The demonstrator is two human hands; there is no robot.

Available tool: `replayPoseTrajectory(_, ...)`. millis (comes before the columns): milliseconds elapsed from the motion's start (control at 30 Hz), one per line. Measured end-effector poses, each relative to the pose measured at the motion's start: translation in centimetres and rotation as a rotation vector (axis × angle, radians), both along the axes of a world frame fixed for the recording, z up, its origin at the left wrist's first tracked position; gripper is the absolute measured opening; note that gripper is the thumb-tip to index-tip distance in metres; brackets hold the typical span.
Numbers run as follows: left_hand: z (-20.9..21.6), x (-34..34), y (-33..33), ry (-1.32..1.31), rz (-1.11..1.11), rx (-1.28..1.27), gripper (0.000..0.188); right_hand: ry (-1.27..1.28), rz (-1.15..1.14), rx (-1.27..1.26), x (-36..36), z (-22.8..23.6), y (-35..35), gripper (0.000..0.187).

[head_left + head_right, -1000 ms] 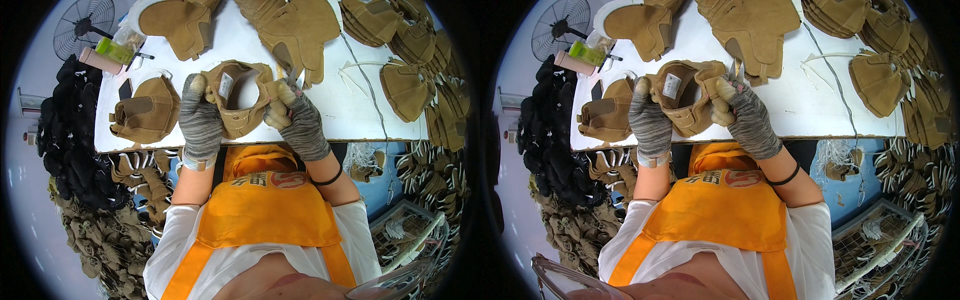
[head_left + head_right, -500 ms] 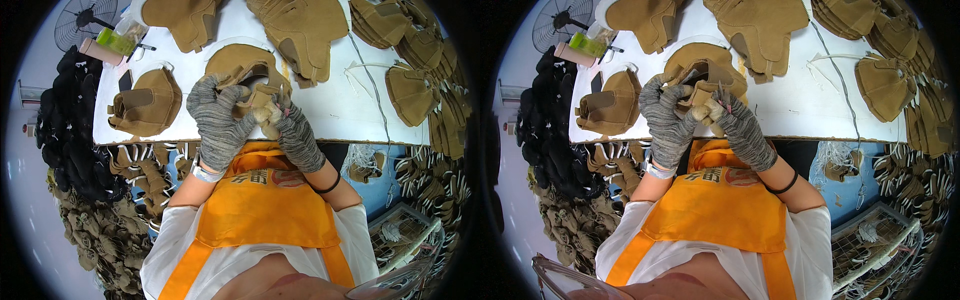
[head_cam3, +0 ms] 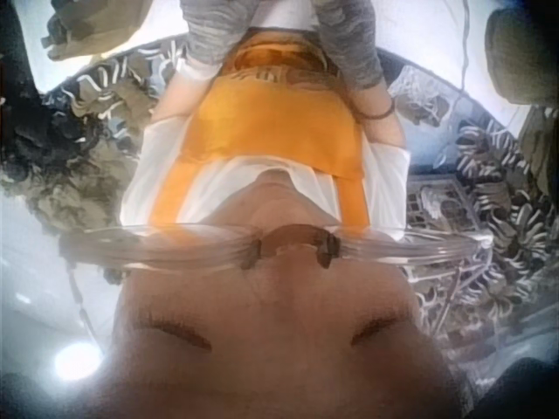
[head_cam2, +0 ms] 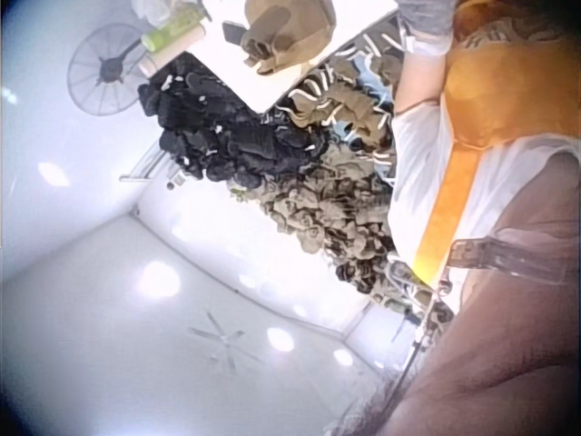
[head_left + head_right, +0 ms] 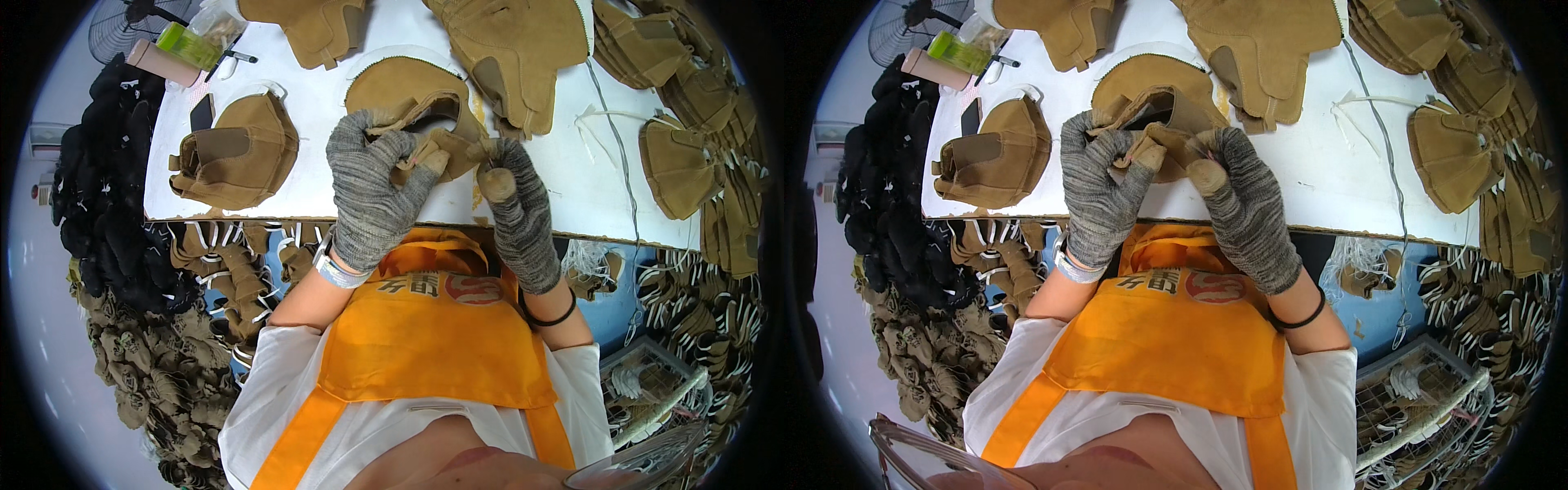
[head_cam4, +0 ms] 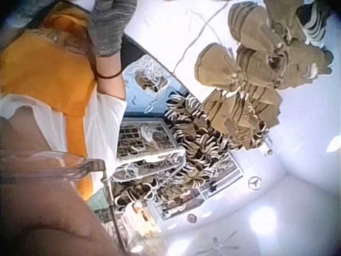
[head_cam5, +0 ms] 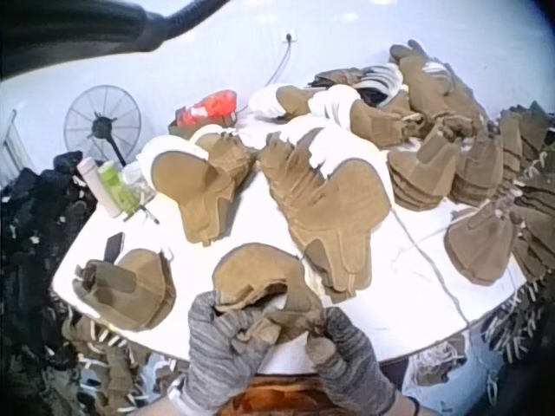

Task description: The person trims excess threads from shoe uppers using snips and handles the items one at a time before setting them aside.

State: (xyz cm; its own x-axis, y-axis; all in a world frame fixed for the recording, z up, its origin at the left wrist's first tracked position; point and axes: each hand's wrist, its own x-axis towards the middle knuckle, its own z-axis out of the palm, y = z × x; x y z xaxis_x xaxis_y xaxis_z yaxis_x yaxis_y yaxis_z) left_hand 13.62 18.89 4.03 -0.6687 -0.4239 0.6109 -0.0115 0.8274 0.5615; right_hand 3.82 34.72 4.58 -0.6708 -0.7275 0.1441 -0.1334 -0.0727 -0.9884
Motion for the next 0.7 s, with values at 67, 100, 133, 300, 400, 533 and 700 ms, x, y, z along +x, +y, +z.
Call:
replayPoseTrajectory(67,-0.2,-0.1,0.1,-0.018,0.028,-0.032,0.034,0.211,-0.100,-0.090,-0.1,-0.2,-0.5,0.035)
replayPoseTrajectory(100,-0.3,-0.2,0.1,-0.027,0.041,-0.048,0.035,0.405,-0.127,-0.004,-0.2,0.2,-0.4,0.034)
replayPoseTrajectory(133,-0.4,-0.1,0.1,0.009,0.033,-0.056,0.036,0.599,-0.149,0.082,-0.4,1.1,-0.2,0.034)
replayPoseTrajectory(300,-1.0,0.0,0.0,0.067,0.022,-0.087,0.040,0.945,-0.164,0.314,-0.4,3.3,0.1,0.033)
replayPoseTrajectory(400,-1.6,0.1,0.1,0.060,0.048,-0.053,0.044,1.039,-0.169,0.277,-0.5,3.7,-0.1,0.034)
replayPoseTrajectory(533,-1.2,0.2,0.0,0.017,0.038,-0.092,0.045,1.059,-0.155,0.295,-0.5,3.9,-0.2,0.032)
replayPoseTrajectory(700,-1.4,0.4,-0.3,0.002,0.051,-0.090,0.047,1.075,-0.138,0.275,-0.3,3.8,-0.7,0.032)
